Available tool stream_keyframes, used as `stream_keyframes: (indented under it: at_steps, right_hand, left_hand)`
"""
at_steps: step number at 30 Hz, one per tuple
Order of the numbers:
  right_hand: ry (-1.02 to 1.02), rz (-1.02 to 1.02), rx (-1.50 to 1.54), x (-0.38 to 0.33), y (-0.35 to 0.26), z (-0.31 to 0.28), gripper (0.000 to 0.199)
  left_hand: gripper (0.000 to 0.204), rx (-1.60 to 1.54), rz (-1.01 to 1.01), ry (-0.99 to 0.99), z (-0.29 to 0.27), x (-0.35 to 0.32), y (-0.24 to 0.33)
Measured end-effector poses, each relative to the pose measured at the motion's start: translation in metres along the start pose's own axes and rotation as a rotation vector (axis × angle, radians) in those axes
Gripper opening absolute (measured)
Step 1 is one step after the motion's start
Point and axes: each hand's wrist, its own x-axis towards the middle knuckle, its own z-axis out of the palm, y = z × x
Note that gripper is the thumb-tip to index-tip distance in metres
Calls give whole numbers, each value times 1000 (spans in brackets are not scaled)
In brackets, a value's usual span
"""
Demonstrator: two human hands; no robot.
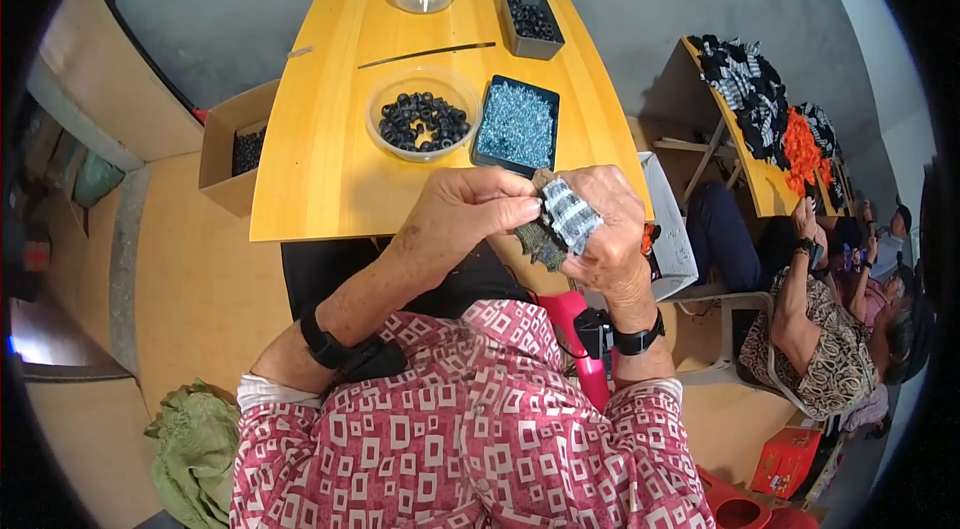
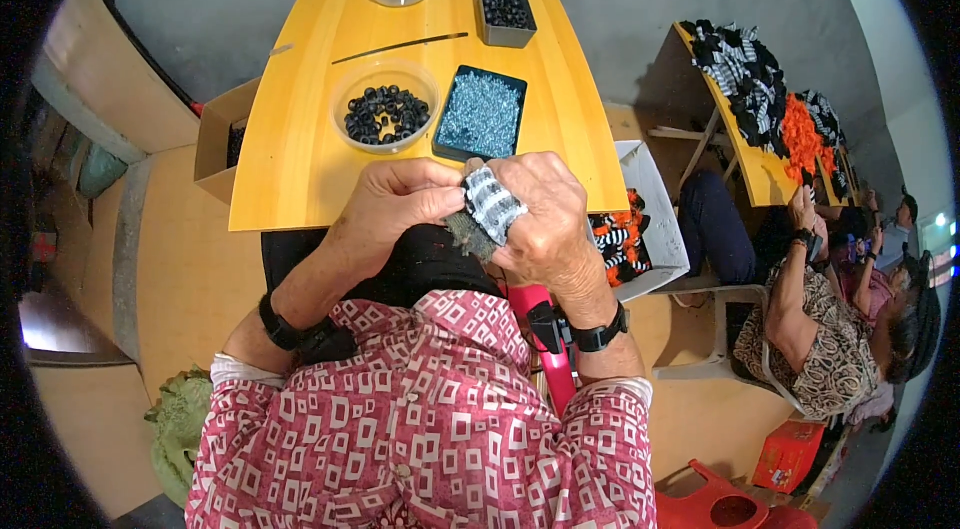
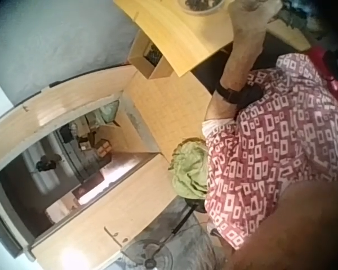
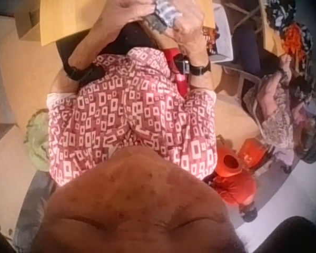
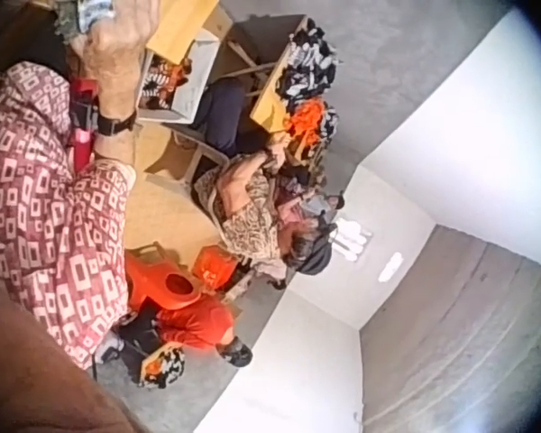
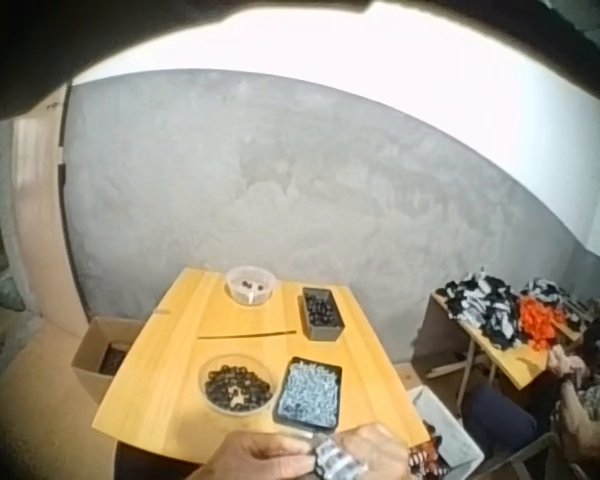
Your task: The person takes black plastic pieces from a bowl and attaches them to small fabric items one at a time by hand.
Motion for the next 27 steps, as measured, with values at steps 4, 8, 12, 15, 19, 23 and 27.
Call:
stream_keyframes:
  at_steps: [4, 8, 12, 15, 19, 23, 27]
  right_hand:
    - [1, -20, -41, -5, 1, 3, 33]
    - [-62, -33, -92, -6, 2, 4, 35]
    - [-41, -35, -102, -4, 2, 10, 30]
    - [-24, -32, -103, -3, 1, 14, 26]
    - [-87, -37, -127, -6, 2, 15, 27]
    - [-61, 39, -56, 1, -1, 15, 28]
    - [-40, 97, 5, 1, 2, 18, 29]
  left_hand:
    - [13, 29, 15, 18, -2, 2, -3]
    - [12, 58, 66, 42, -2, 4, -7]
    - [11, 59, 111, 56, -2, 6, -4]
    - [11, 54, 91, 55, -6, 6, -9]
    - [12, 87, 85, 87, -9, 7, -11]
    - [14, 167, 40, 53, -13, 5, -3]
    - [15, 46, 6, 5, -15, 5, -1]
